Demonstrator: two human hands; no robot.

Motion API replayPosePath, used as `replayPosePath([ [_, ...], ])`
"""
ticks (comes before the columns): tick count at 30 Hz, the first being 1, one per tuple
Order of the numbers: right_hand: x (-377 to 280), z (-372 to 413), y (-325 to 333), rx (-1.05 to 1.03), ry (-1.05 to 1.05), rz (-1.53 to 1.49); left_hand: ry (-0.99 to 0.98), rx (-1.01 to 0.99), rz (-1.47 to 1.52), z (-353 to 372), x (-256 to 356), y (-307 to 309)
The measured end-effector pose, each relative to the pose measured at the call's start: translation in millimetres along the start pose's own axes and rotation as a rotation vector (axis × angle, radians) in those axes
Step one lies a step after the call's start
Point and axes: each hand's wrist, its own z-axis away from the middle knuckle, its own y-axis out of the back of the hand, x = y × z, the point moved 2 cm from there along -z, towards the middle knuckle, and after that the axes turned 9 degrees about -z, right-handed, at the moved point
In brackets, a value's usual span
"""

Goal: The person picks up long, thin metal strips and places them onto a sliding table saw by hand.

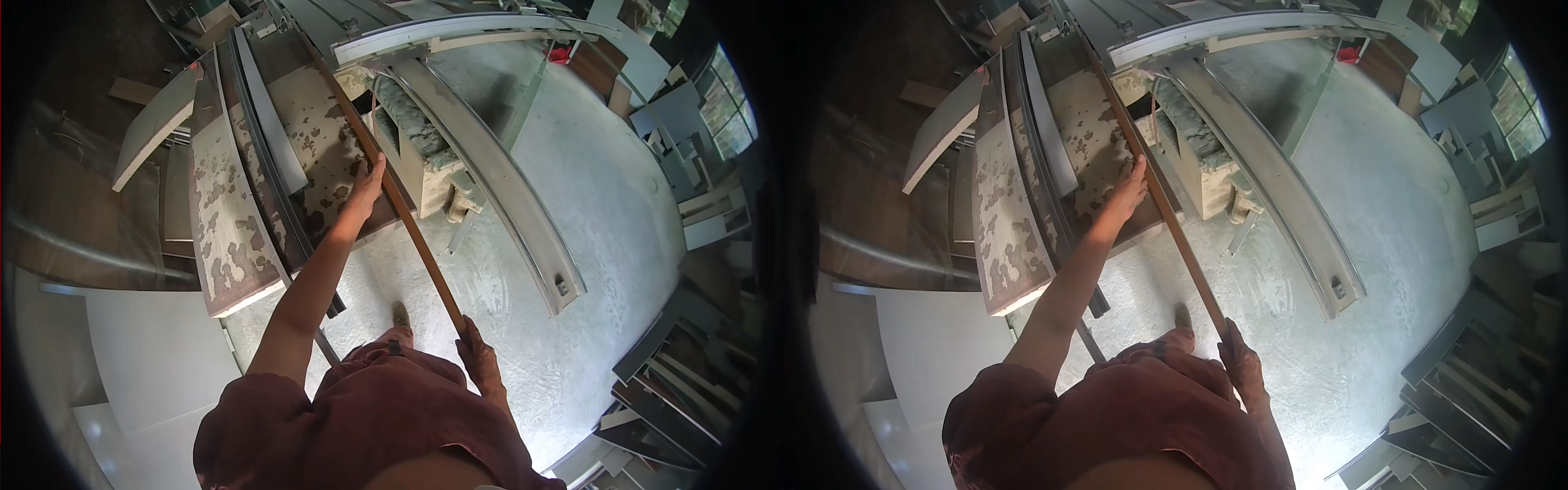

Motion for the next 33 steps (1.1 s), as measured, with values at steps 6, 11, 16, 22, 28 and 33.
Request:
replayPosePath([
  [6,7,-5,9,0.024,0.028,-0.024,-0.004,-0.075,0.097,7,12,-2],
  [11,11,0,15,0.01,0.087,-0.067,-0.002,-0.092,0.124,12,17,-6],
  [16,4,-16,16,-0.051,-0.089,-0.015,0.001,0.006,0.057,40,20,-8],
  [22,-34,-72,1,-0.028,-0.017,-0.013,-0.056,-0.007,0.0,82,4,-36],
  [28,-50,-126,-15,0.052,0.064,-0.169,-0.052,0.046,-0.132,114,6,-70],
  [33,-51,-162,-27,-0.017,-0.059,-0.25,-0.073,0.11,-0.142,104,1,-75],
])
